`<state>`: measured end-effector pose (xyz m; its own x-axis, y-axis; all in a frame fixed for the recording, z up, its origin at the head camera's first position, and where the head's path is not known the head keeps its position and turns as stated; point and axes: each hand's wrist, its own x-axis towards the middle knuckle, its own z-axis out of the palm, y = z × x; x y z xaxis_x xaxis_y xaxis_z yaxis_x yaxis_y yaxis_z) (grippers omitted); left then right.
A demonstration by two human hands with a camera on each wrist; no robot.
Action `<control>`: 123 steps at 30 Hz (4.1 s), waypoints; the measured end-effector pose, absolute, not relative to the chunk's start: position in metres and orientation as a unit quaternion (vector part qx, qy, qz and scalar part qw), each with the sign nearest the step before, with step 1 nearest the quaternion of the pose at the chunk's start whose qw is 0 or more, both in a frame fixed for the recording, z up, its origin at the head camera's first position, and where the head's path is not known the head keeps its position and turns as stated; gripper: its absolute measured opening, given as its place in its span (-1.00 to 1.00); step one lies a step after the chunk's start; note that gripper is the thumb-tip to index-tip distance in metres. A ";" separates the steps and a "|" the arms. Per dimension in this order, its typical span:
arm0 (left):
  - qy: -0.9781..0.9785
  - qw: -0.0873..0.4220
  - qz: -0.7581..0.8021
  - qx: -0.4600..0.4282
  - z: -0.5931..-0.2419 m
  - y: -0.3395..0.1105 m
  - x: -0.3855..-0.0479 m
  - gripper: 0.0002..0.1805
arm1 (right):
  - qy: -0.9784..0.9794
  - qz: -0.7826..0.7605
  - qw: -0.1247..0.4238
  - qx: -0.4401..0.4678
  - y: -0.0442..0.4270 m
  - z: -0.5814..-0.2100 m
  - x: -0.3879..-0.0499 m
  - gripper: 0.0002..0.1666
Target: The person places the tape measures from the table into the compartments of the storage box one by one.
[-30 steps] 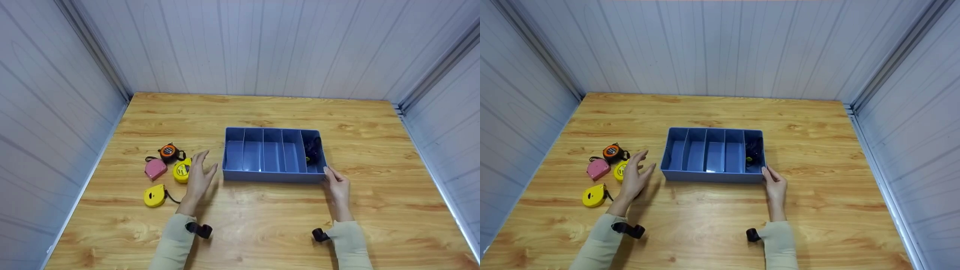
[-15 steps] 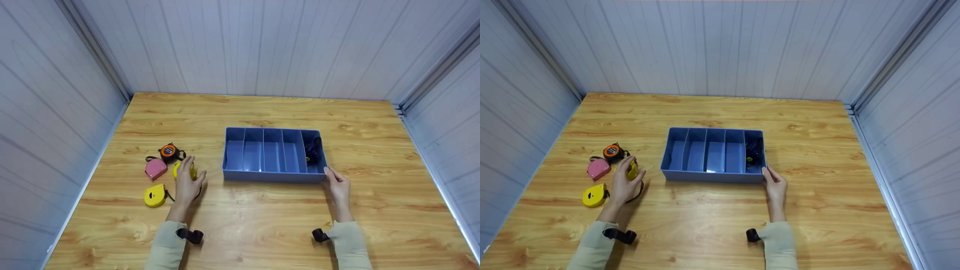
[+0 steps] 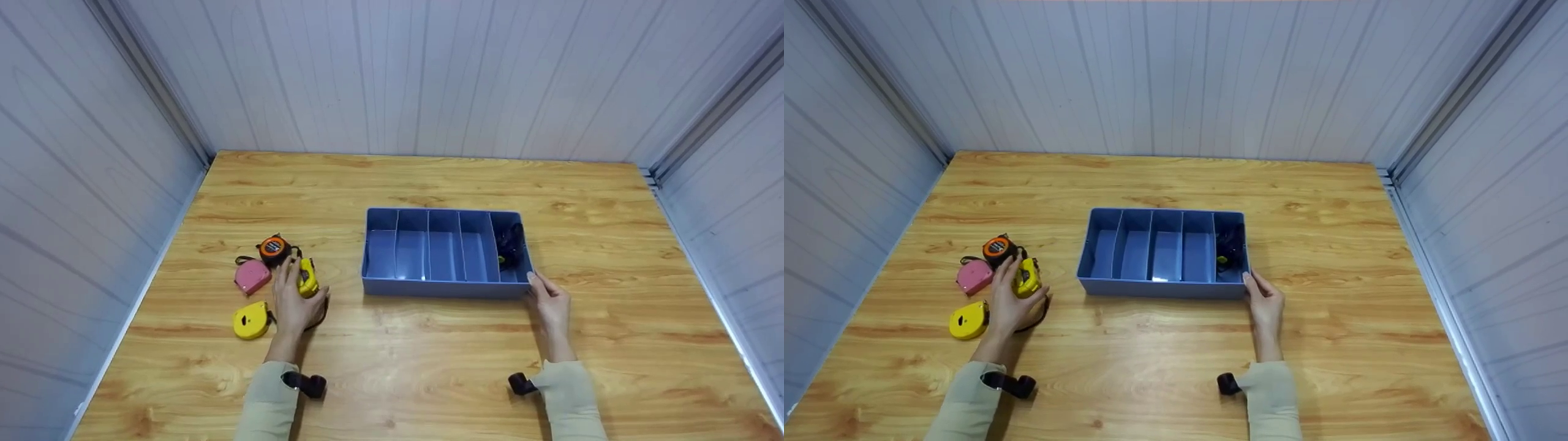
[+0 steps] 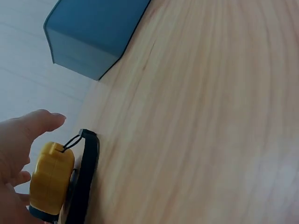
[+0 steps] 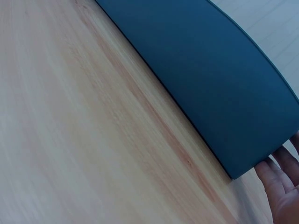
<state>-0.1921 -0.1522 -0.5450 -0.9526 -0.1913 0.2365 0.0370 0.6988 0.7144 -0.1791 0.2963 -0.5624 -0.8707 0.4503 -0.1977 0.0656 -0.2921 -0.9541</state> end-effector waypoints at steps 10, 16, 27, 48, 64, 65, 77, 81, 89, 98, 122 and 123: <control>-0.905 0.118 -0.402 0.077 -0.550 -0.158 -0.194 -0.07 | -0.588 0.769 0.121 -0.218 0.296 -0.559 -0.177 -0.53; -0.893 0.130 -0.422 0.080 -0.553 -0.159 -0.194 -0.13 | -0.610 0.755 0.125 -0.205 0.289 -0.543 -0.171 -0.55; -0.884 0.146 -0.436 0.084 -0.553 -0.159 -0.193 -0.17 | -0.601 0.756 0.125 -0.227 0.286 -0.538 -0.169 -0.88; -0.867 0.166 -0.459 0.095 -0.552 -0.159 -0.190 -0.16 | -0.612 0.760 0.134 -0.175 0.288 -0.540 -0.168 -0.50; -0.870 0.189 -0.448 0.082 -0.540 -0.154 -0.182 -0.21 | -0.603 0.757 0.132 -0.217 0.286 -0.540 -0.170 -0.85; -0.871 0.190 -0.446 0.082 -0.538 -0.153 -0.181 -0.21 | -0.604 0.756 0.130 -0.218 0.286 -0.540 -0.170 -0.85; -0.873 0.180 -0.447 0.080 -0.512 -0.141 -0.174 -0.19 | -0.606 0.756 0.138 -0.205 0.287 -0.541 -0.168 -0.84; -0.867 0.173 -0.461 0.075 -0.505 -0.136 -0.172 -0.19 | -0.601 0.762 0.138 -0.197 0.287 -0.541 -0.168 -0.86; -0.861 0.187 -0.470 0.053 -0.496 -0.126 -0.169 -0.19 | -0.607 0.754 0.135 -0.213 0.286 -0.539 -0.170 -0.85; -0.853 0.208 -0.478 0.028 -0.490 -0.114 -0.165 -0.22 | -0.599 0.760 0.128 -0.218 0.286 -0.540 -0.170 -0.85; -0.826 0.215 -0.520 -0.023 -0.484 -0.071 -0.163 -0.24 | -0.604 0.752 0.121 -0.233 0.286 -0.537 -0.169 -0.84; -0.826 0.212 -0.522 -0.024 -0.484 -0.069 -0.163 -0.24 | -0.605 0.751 0.123 -0.234 0.286 -0.537 -0.169 -0.80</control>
